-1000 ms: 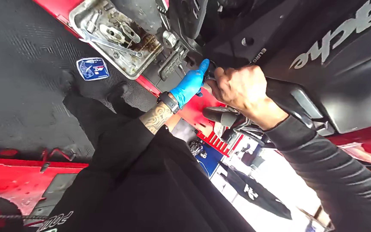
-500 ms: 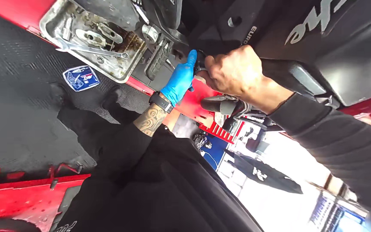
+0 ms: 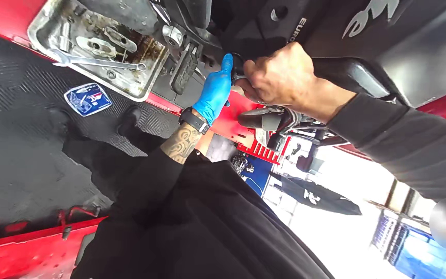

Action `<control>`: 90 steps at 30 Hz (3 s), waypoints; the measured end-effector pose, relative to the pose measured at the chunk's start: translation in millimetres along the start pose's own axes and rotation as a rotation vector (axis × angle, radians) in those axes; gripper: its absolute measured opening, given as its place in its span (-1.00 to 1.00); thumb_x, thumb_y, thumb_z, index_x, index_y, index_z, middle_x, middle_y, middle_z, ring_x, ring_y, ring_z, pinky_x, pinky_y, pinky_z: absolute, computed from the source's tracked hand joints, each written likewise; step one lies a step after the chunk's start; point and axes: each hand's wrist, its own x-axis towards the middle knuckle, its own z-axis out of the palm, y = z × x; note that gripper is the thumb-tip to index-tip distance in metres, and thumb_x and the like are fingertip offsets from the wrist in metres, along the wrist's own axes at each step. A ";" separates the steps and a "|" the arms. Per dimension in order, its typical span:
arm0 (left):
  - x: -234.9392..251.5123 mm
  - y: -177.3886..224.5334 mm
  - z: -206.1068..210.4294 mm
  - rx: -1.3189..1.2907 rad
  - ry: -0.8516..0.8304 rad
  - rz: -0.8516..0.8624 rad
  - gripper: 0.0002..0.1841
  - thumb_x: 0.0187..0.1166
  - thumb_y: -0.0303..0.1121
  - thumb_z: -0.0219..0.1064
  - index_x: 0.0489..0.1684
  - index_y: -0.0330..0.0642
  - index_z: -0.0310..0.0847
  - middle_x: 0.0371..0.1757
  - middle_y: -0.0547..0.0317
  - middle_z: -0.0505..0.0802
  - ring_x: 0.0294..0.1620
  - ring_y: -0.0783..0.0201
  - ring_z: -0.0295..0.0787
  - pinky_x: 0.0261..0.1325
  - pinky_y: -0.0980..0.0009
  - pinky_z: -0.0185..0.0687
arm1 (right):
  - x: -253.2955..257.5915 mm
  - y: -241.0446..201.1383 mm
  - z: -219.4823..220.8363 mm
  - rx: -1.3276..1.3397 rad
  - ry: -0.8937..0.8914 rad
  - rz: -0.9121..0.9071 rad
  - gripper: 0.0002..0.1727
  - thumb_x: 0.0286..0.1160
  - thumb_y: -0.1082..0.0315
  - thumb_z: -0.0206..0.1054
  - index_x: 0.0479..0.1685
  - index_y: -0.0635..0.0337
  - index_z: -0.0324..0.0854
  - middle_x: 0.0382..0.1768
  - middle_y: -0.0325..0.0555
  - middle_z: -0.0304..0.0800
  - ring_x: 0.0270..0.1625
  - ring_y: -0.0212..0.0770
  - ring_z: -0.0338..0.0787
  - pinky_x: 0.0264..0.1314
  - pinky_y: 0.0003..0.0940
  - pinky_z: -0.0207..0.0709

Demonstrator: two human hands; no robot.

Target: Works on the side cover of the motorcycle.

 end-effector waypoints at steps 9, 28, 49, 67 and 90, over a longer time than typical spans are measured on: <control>-2.7 1.7 2.0 0.094 0.070 -0.013 -0.24 0.76 0.37 -0.24 -0.26 -0.19 0.56 -0.58 0.13 0.48 -0.71 0.21 0.37 -0.61 0.21 0.49 | 1.3 2.3 -0.8 0.044 0.001 -0.025 -0.39 0.80 -0.04 -0.10 -0.52 0.30 0.41 -0.73 0.14 0.45 -0.64 0.30 0.63 -0.66 0.14 0.33; -1.9 -7.2 59.4 -0.134 0.607 -0.046 -0.28 0.84 0.26 -0.30 -0.10 -0.20 0.61 -0.39 -0.03 0.62 -0.55 0.09 0.47 -0.54 0.09 0.47 | -13.1 -1.3 -9.2 0.179 0.021 0.019 -0.89 0.53 0.47 0.23 -0.32 0.33 0.54 -0.57 0.16 0.60 -0.43 0.25 0.74 -0.37 0.14 0.50; -43.3 -0.2 17.3 0.770 0.400 0.262 -0.16 0.72 0.43 -0.32 0.50 -0.05 0.55 0.07 0.02 0.87 0.02 0.12 0.82 0.12 0.01 0.75 | -86.3 -80.3 42.3 0.687 0.355 0.377 -0.77 0.62 0.23 0.27 -0.32 0.18 0.66 -0.61 -0.01 0.62 -0.53 0.11 0.73 -0.55 0.05 0.51; -29.5 20.7 4.3 1.014 0.192 0.208 -0.50 0.93 -0.04 -0.16 0.17 -0.30 0.55 -0.32 0.12 0.76 -0.36 0.25 0.75 -0.14 0.25 0.79 | 30.0 -137.0 154.7 1.265 0.980 0.984 -0.55 0.69 -0.10 0.17 -0.28 0.06 0.75 -0.43 -0.10 0.81 -0.39 -0.01 0.83 -0.41 0.06 0.63; -30.2 11.3 2.1 1.376 0.343 0.397 -0.44 0.88 0.07 -0.11 0.48 -0.18 0.50 0.22 0.03 0.76 0.22 0.25 0.72 0.36 0.14 0.65 | 75.9 -148.3 167.4 1.301 1.246 1.046 -0.38 0.58 -0.26 0.14 -0.51 0.11 0.69 -0.61 -0.04 0.74 -0.45 0.03 0.81 -0.29 0.08 0.61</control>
